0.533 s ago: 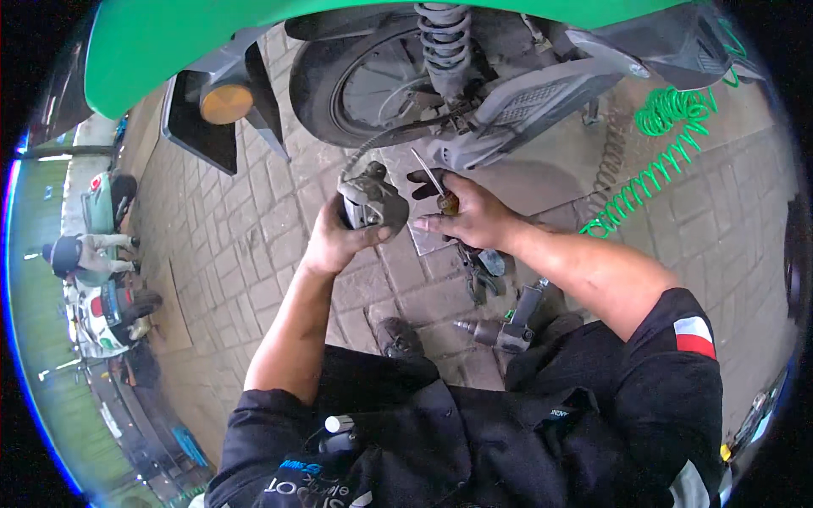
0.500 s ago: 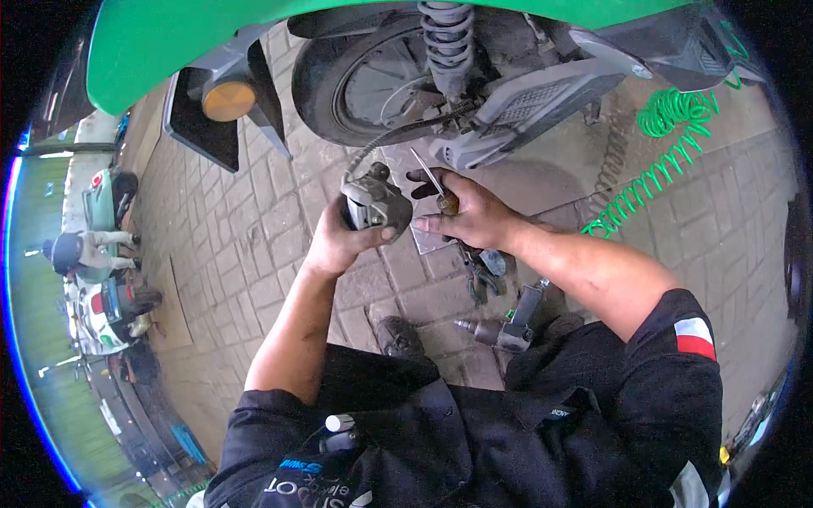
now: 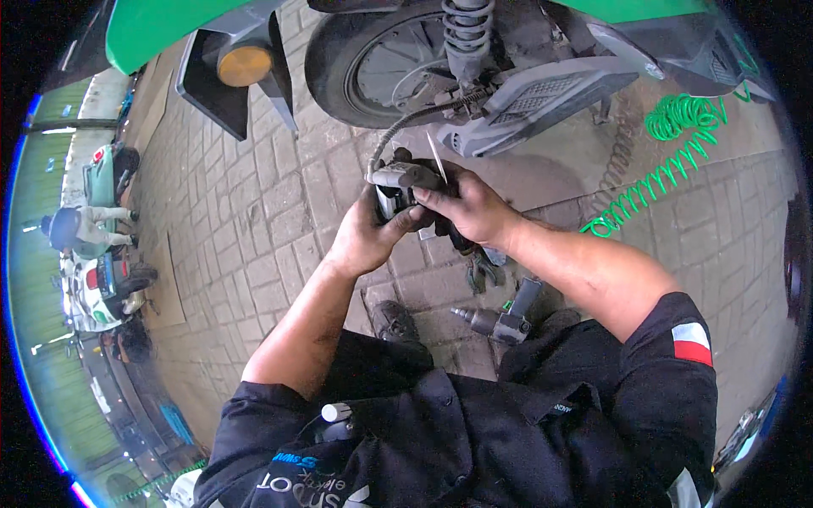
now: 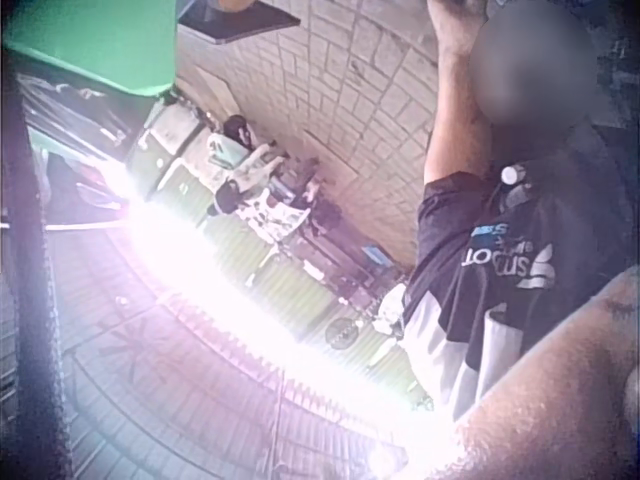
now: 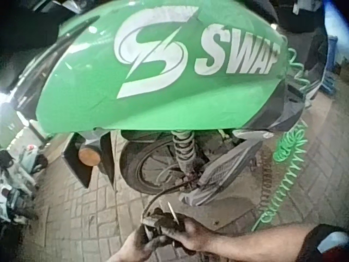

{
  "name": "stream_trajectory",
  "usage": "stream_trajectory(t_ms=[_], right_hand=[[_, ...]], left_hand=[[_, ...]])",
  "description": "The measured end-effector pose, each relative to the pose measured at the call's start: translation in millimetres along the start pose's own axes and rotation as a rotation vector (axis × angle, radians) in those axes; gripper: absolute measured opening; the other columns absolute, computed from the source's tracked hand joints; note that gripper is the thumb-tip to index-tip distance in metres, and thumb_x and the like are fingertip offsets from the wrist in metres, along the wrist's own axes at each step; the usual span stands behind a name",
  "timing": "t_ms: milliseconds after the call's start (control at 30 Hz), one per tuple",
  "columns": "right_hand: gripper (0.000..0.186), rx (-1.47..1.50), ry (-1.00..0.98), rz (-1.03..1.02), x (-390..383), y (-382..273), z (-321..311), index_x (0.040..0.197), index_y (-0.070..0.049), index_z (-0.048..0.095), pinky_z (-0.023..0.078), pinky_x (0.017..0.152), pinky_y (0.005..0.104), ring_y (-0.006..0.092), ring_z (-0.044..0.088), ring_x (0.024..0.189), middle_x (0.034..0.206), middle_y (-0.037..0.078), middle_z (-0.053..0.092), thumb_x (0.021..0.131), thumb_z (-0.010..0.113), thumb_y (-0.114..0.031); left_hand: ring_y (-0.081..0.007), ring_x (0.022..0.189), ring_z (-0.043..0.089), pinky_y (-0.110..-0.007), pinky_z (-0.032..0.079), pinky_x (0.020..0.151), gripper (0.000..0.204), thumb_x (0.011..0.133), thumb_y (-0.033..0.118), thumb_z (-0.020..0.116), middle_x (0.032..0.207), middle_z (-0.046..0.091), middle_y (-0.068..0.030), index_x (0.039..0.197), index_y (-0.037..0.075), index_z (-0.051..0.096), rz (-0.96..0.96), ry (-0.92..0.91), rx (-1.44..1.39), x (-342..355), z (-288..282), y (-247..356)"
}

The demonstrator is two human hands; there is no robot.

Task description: The person replaces brake pads on a scooter's rear wheel by removing the caliper using a screwdriver and then securing it back in place with an impact wrench.

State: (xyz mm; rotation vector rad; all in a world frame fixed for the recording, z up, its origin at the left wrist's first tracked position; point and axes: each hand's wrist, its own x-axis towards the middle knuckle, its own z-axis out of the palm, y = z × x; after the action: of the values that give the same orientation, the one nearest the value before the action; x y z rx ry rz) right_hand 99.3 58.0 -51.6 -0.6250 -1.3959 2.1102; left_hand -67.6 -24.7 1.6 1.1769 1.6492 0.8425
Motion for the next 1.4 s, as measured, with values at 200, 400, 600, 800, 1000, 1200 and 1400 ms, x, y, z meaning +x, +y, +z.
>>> stream_trajectory(t_ms=[200, 400, 600, 800, 1000, 1200, 1400], right_hand=[[0.032, -0.155, 0.032, -0.110, -5, -8, 3, 0.108, -0.003, 0.061, 0.047, 0.081, 0.0308, 0.0151, 0.060, 0.086, 0.095, 0.007, 0.066, 0.090, 0.061, -0.029], [0.035, -0.132, 0.039, -0.093, -3, -14, 0, 0.107, -0.001, 0.061, 0.046, 0.080, 0.0305, 0.0136, 0.057, 0.084, 0.091, 0.006, 0.065, 0.092, 0.059, -0.033], [0.039, -0.013, 0.032, 0.116, -9, -32, -5, 0.111, -0.003, 0.061, 0.045, 0.061, 0.0238, 0.0073, 0.057, 0.069, 0.084, 0.002, 0.064, 0.092, 0.058, -0.037], [0.040, 0.007, 0.063, 0.000, -10, -29, -5, 0.112, -0.003, 0.062, 0.046, 0.057, 0.0231, 0.0063, 0.058, 0.069, 0.085, 0.001, 0.064, 0.091, 0.060, -0.038], [0.038, 0.099, 0.044, 0.104, -9, -19, -7, 0.112, -0.003, 0.062, 0.047, 0.074, 0.0260, 0.0100, 0.058, 0.078, 0.089, 0.002, 0.065, 0.092, 0.059, -0.036], [0.035, -0.038, 0.076, -0.061, -5, -13, -8, 0.110, -0.003, 0.063, 0.046, 0.076, 0.0267, 0.0103, 0.057, 0.080, 0.090, 0.002, 0.065, 0.093, 0.058, -0.033], [0.033, 0.075, 0.090, 0.014, -8, -24, -3, 0.109, -0.004, 0.063, 0.047, 0.069, 0.0246, 0.0076, 0.056, 0.079, 0.089, 0.001, 0.065, 0.093, 0.058, -0.032]], left_hand=[[-0.0156, 0.097, 0.058, -0.032, 0.045, 0.088, 0.041, 0.092, 0.028, 0.058, 0.099, 0.063, -0.0126, 0.119, -0.001, 0.048, 0.011, 0.017, 0.174, -9, -5, -5], [-0.0168, 0.086, 0.056, -0.032, 0.045, 0.081, 0.036, 0.096, 0.031, 0.050, 0.088, 0.062, -0.0119, 0.104, -0.003, 0.059, -0.126, 0.136, 0.086, -17, -26, -44], [-0.0138, 0.080, 0.053, -0.029, 0.045, 0.076, 0.028, 0.097, 0.022, 0.048, 0.086, 0.061, -0.0072, 0.103, -0.002, 0.061, 0.165, 0.200, 0.168, -21, -35, -32], [-0.0133, 0.081, 0.055, -0.026, 0.045, 0.075, 0.011, 0.093, 0.005, 0.052, 0.083, 0.056, -0.0033, 0.101, -0.001, 0.051, 0.179, 0.208, -0.155, -11, -37, -10], [-0.0163, 0.086, 0.056, -0.028, 0.045, 0.077, 0.017, 0.085, -0.001, 0.061, 0.093, 0.056, -0.0070, 0.101, 0.001, 0.057, 0.577, 0.422, 0.173, -4, -28, -3], [-0.0214, 0.072, 0.064, -0.028, 0.049, 0.064, 0.024, 0.073, -0.007, 0.067, 0.082, 0.067, -0.0096, 0.094, 0.004, 0.069, 0.499, 0.407, 0.386, -10, -9, 14], [-0.0268, 0.079, 0.065, -0.031, 0.052, 0.073, 0.038, 0.067, -0.003, 0.070, 0.089, 0.065, -0.0112, 0.104, 0.006, 0.068, 0.618, 0.378, 0.372, -6, -9, 9]])
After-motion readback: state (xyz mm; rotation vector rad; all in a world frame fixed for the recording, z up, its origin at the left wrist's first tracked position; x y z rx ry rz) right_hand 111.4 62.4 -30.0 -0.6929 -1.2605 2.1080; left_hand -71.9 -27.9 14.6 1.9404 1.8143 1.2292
